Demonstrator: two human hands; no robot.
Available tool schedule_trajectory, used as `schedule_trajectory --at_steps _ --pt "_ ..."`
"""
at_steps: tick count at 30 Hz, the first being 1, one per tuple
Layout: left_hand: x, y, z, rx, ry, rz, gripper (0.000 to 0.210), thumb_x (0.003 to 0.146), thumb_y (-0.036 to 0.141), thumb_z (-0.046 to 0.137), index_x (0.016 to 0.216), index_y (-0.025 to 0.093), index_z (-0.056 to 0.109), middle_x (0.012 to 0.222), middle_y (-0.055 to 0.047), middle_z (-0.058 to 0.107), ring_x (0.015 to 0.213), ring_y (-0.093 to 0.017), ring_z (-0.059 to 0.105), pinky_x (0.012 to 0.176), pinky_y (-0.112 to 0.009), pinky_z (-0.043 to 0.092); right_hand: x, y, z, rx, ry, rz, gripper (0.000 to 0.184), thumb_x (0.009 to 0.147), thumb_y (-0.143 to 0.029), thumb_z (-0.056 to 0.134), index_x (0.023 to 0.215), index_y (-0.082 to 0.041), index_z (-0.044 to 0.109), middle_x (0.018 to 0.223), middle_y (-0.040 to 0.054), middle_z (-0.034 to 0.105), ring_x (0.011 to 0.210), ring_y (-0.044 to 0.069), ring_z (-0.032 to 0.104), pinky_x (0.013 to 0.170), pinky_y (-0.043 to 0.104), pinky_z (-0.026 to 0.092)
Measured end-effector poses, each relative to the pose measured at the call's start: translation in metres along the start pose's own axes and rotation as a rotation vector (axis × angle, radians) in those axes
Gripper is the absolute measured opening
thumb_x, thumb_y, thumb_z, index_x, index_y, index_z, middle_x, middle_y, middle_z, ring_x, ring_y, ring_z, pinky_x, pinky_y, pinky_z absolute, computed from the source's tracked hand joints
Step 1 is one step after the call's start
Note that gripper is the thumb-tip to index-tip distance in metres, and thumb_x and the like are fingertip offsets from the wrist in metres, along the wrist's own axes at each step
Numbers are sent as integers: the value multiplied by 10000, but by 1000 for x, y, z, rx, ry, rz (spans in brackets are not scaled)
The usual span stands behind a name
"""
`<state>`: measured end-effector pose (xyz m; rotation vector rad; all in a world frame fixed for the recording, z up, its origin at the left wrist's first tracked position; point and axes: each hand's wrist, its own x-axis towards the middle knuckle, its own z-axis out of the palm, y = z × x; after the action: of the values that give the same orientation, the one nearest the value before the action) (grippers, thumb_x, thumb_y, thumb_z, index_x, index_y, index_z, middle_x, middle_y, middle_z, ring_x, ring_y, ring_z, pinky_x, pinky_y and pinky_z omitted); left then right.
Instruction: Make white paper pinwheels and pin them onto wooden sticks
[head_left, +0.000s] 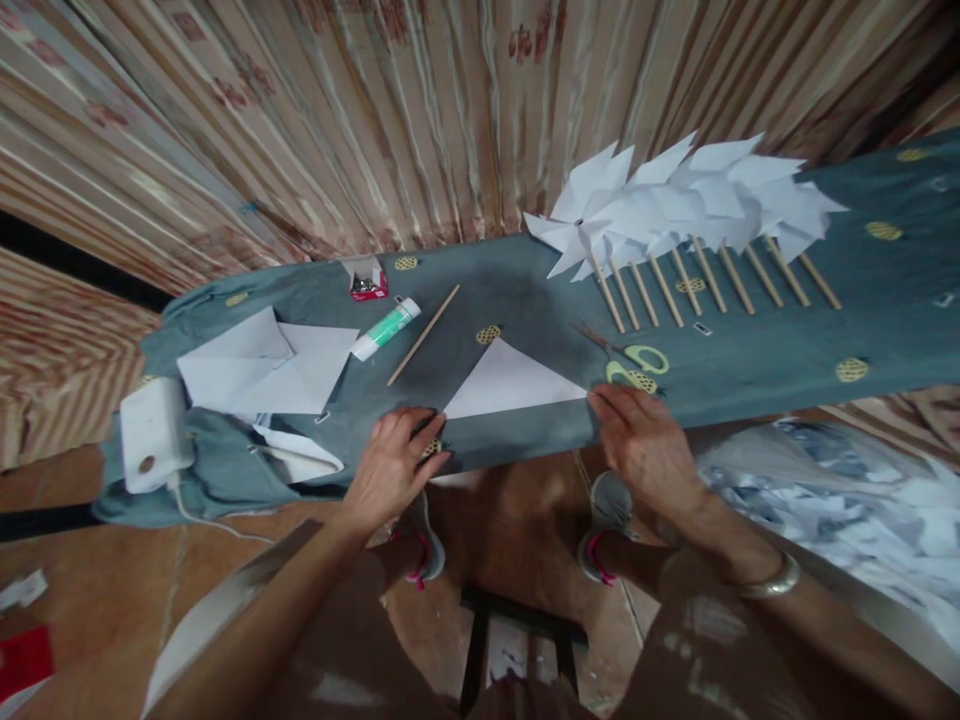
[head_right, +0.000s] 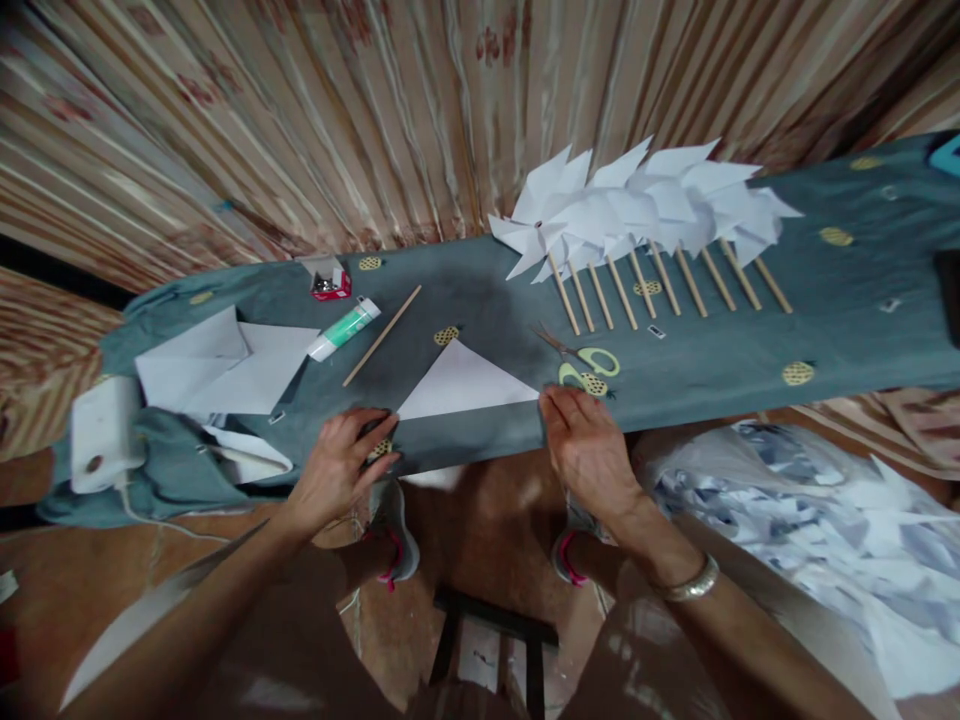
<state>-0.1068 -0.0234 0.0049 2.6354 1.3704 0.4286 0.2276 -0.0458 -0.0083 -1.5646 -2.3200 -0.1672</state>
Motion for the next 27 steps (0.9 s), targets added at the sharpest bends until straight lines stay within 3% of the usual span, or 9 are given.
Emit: schedule_trajectory --at_steps 4,8,10,13,17,19,22,27 --pt "-4 -12 -6 -128 100 -109 296 957 343 483 1121 194 679 1065 -101 646 1040 -250 590 912 -440 497 4 7 -5 79 47 48 316 904 -130 453 1151 -106 649 1246 174 643 1130 318 570 933 501 480" --pt "16 -7 -6 -280 141 -256 366 958 399 456 1183 187 653 1171 -101 634 1111 -236 588 997 -426 487 28 -3 0 318 111 128 397 943 -223 434 1301 -98 549 1247 164 650 1169 279 584 1016 464 457" --pt "27 -2 -5 -355 151 -312 423 951 434 456 1237 171 621 1249 -117 612 1185 -248 565 1050 -433 455 43 -7 5 409 74 184 462 922 -300 496 1327 -79 523 1276 178 636 1177 298 589 998 463 476" --pt "41 4 -2 -470 163 -375 481 939 468 456 1266 147 600 1283 -139 604 1210 -261 564 1070 -438 436 63 -12 14 512 -9 248 545 853 -279 593 1352 -79 504 1300 170 629 1178 301 595 1005 458 475" --pt "52 8 1 -579 195 -432 470 918 483 475 1234 169 624 1260 -132 633 1169 -261 594 1054 -443 442 85 -18 17 573 -87 309 574 755 -188 651 1315 -103 559 1131 132 716 1077 312 634 972 474 480" --pt "56 9 3 -635 208 -461 452 904 480 493 1206 178 642 1248 -124 646 1139 -260 612 1043 -442 449 92 -22 16 611 -98 328 511 749 -154 625 1260 -135 613 1028 99 741 1000 290 655 933 450 494" --pt "63 8 6 -769 240 -529 458 874 503 527 1168 179 661 1241 -118 662 1141 -267 618 1044 -445 446 96 -25 12 706 -63 333 301 764 -155 589 1030 -196 725 899 55 749 879 244 669 857 400 511" --pt "75 9 12 -1086 282 -647 575 724 549 702 1166 182 670 1263 -125 663 1196 -306 595 1058 -466 433 88 -21 4 886 126 269 176 751 -159 583 757 -248 734 906 10 748 935 215 662 908 388 485"
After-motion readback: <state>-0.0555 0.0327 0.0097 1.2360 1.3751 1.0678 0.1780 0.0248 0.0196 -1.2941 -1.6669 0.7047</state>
